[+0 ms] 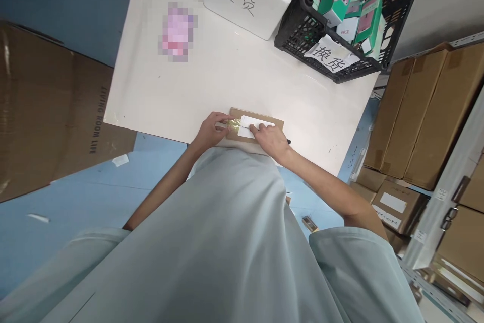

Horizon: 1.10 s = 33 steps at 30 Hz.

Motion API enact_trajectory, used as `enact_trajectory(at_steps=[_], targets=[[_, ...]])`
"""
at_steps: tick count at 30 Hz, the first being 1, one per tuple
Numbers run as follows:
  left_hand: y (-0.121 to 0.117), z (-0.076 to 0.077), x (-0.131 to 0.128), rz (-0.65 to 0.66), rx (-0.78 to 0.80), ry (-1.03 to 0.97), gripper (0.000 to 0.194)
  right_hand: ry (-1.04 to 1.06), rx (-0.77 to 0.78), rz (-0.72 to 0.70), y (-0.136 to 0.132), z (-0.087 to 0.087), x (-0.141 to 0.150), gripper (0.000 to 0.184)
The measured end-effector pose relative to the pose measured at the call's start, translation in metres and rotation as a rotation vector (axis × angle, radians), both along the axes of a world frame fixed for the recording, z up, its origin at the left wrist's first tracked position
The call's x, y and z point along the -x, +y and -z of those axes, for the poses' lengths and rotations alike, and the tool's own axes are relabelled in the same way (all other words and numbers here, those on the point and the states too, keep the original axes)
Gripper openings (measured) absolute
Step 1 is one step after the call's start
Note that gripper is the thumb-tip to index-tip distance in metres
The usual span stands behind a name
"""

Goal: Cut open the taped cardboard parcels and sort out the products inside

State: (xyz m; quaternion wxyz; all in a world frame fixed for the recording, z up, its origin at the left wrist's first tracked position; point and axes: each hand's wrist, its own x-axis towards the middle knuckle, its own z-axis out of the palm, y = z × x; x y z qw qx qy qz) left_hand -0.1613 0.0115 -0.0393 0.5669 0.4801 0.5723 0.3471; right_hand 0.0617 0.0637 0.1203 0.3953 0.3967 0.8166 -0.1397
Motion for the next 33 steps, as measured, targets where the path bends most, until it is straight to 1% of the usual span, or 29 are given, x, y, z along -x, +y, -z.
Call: enact_trajectory(at_steps=[2,5,7,9,12,18,22,25,27,29,31,33], targets=[[-0.001,-0.002,-0.003,-0.019,0.008,0.033,0.041,-0.025,-0.018,0.06,-0.002,-0.002,-0.023,0.055],[-0.001,-0.004,-0.005,-0.036,0.008,0.079,0.04,-0.078,-0.025,0.146,-0.006,-0.006,-0.066,0.053],[0.0,-0.005,-0.006,-0.043,0.004,0.095,0.04,-0.085,-0.034,0.177,-0.009,-0.006,-0.091,0.053],[0.0,-0.005,-0.006,-0.05,-0.002,0.106,0.04,-0.078,-0.054,0.192,-0.013,-0.004,-0.108,0.053],[0.001,-0.005,-0.007,-0.064,-0.001,0.127,0.042,-0.044,-0.073,0.211,-0.018,0.001,-0.12,0.054],[0.004,-0.008,-0.008,-0.045,0.025,0.18,0.043,0.062,-0.097,0.256,-0.022,0.021,-0.128,0.048],[0.007,-0.012,-0.011,-0.041,0.013,0.228,0.043,0.11,-0.1,0.282,-0.015,0.039,-0.14,0.045],[0.007,-0.015,-0.012,-0.036,0.011,0.245,0.044,0.233,-0.087,0.365,-0.014,0.058,-0.157,0.043],[0.007,-0.016,-0.012,-0.044,0.015,0.246,0.044,0.379,-0.085,0.456,-0.021,0.074,-0.168,0.043],[0.006,-0.014,-0.011,-0.053,0.018,0.233,0.044,0.547,-0.086,0.577,-0.035,0.093,-0.174,0.042],[0.004,-0.011,-0.009,-0.062,0.02,0.201,0.044,0.73,-0.091,0.711,-0.051,0.114,-0.172,0.044],[0.002,-0.007,-0.007,-0.08,0.02,0.168,0.045,0.923,-0.112,0.837,-0.066,0.132,-0.164,0.049]])
